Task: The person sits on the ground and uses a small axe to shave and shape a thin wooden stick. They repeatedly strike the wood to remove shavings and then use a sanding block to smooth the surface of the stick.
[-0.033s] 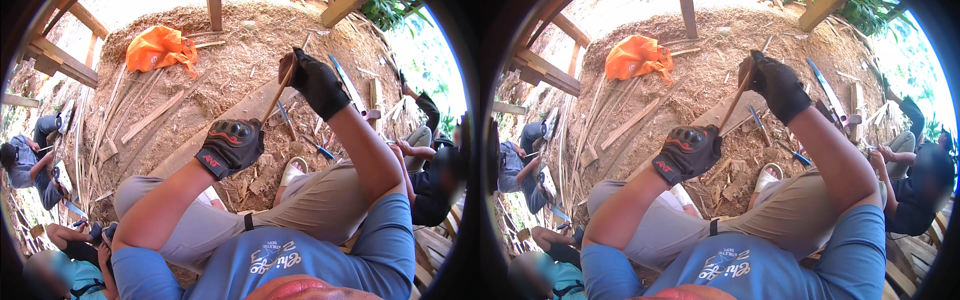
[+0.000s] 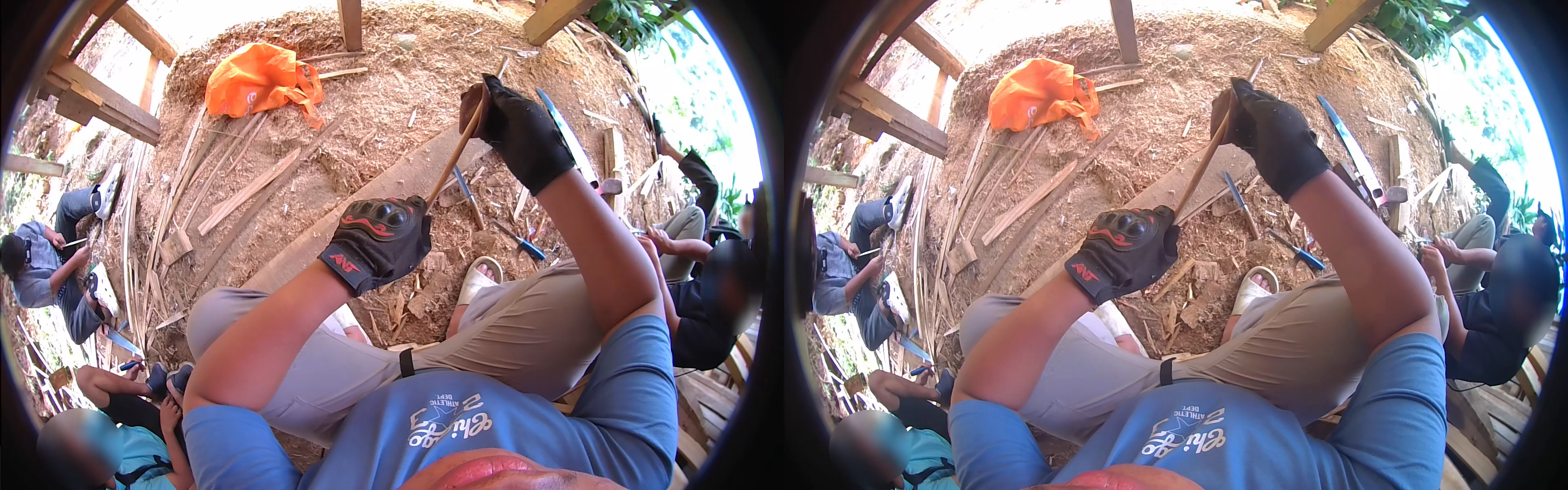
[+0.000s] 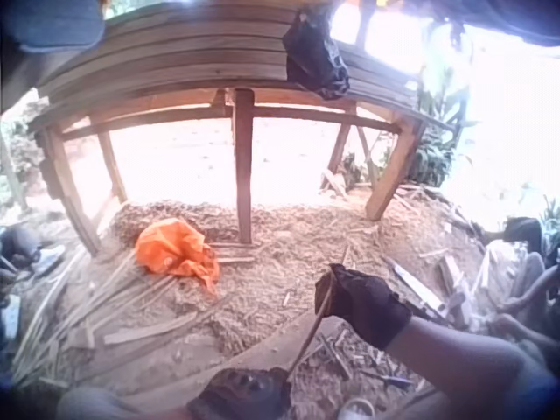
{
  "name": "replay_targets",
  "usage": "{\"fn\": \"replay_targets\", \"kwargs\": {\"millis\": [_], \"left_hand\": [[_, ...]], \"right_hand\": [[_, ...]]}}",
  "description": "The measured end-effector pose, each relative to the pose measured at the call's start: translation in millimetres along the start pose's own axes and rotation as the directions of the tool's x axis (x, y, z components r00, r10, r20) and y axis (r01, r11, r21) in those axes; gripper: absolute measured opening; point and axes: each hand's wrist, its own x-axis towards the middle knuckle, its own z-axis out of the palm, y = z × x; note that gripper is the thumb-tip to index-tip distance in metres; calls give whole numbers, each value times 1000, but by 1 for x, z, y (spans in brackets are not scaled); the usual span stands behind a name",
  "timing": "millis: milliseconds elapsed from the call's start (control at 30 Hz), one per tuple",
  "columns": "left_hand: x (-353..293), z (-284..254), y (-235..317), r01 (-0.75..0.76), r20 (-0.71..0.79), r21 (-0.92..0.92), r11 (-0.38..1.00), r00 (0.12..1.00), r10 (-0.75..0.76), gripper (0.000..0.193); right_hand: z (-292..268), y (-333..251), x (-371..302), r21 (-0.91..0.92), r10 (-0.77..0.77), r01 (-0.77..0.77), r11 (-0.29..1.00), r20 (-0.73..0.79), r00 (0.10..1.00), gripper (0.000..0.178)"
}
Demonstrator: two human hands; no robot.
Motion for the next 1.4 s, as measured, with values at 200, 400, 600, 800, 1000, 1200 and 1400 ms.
{"fn": "replay_targets", "kwargs": {"millis": [200,400,600,800,1000,1200,1400], "left_hand": [[3,21,-12,30,-245,-419,907,959,-145,21],[-2,-13,-4,330,166,-840,430,912,-376,32],[-14,-11,-8,252,50,-820,515,926,-373,36],[-20,-17,9,264,113,-835,482,941,-319,35],[-22,-17,17,302,161,-814,496,938,-306,30],[-26,-17,15,298,136,-804,515,935,-329,25],[-27,-15,13,272,110,-838,472,933,-341,22]], "right_hand": [[14,-3,-12,-29,56,-59,998,-102,993,37],[17,4,-23,-32,59,-63,998,-115,992,37],[-15,-6,-17,-62,-49,43,997,-108,993,45],[-8,-5,-24,91,-18,0,996,200,980,42],[2,-11,-28,120,-32,-1,993,269,963,43],[22,-40,-55,-860,-196,286,-423,395,898,40],[25,-31,-55,-809,-268,135,-573,340,902,33]]}}
